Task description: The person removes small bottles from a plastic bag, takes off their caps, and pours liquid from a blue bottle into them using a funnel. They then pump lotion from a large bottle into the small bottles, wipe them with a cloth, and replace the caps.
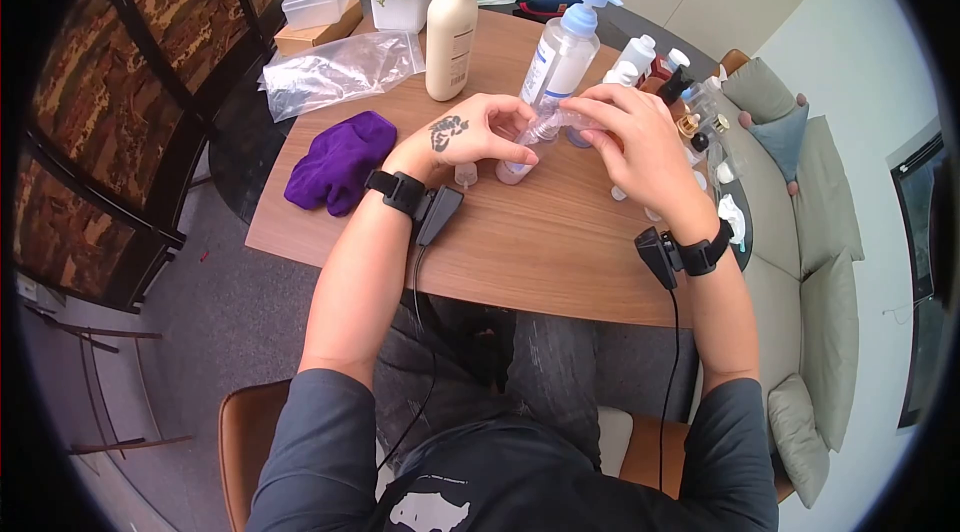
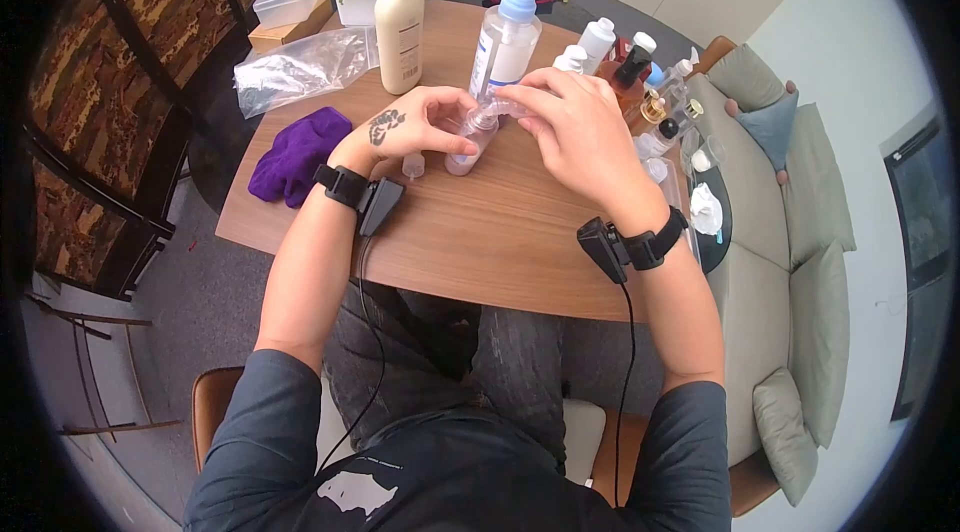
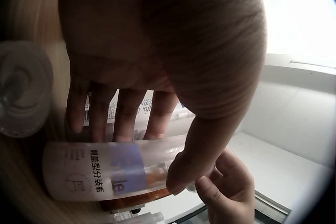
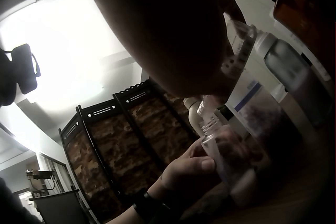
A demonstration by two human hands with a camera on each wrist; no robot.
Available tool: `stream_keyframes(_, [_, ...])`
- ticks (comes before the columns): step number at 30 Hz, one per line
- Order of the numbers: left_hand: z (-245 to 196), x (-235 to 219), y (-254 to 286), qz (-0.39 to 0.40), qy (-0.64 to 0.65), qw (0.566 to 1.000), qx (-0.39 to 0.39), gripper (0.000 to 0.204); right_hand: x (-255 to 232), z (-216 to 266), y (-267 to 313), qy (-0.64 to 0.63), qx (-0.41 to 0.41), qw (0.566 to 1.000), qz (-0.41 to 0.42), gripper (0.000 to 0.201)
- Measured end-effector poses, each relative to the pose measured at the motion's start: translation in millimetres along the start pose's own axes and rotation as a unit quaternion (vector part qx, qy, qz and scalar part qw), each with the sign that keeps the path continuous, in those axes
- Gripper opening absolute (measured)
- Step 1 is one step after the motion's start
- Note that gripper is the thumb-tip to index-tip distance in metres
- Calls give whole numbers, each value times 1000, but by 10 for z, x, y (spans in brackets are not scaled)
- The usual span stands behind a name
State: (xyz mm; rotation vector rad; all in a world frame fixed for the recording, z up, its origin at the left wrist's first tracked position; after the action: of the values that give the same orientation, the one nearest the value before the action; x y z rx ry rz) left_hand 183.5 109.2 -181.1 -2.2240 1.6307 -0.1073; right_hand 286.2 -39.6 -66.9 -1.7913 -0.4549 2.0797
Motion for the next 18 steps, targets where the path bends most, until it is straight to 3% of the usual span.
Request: stream_keyframes(18, [-42,6,-1,5,-8,1000,11,41,-32,38,-43,25,-20,999,4,38])
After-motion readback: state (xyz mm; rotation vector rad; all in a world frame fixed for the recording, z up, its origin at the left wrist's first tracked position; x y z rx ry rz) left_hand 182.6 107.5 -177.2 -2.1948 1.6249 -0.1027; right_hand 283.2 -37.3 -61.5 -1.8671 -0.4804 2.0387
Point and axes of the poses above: each hand's wrist, its own y-axis away from the middle knuckle, its own x-axis out of the palm, z = x × y, the point moved 7 cm from there along -y, towards the middle knuckle, and after that the axes turned 14 degrees about x, right-handed, at the moved point
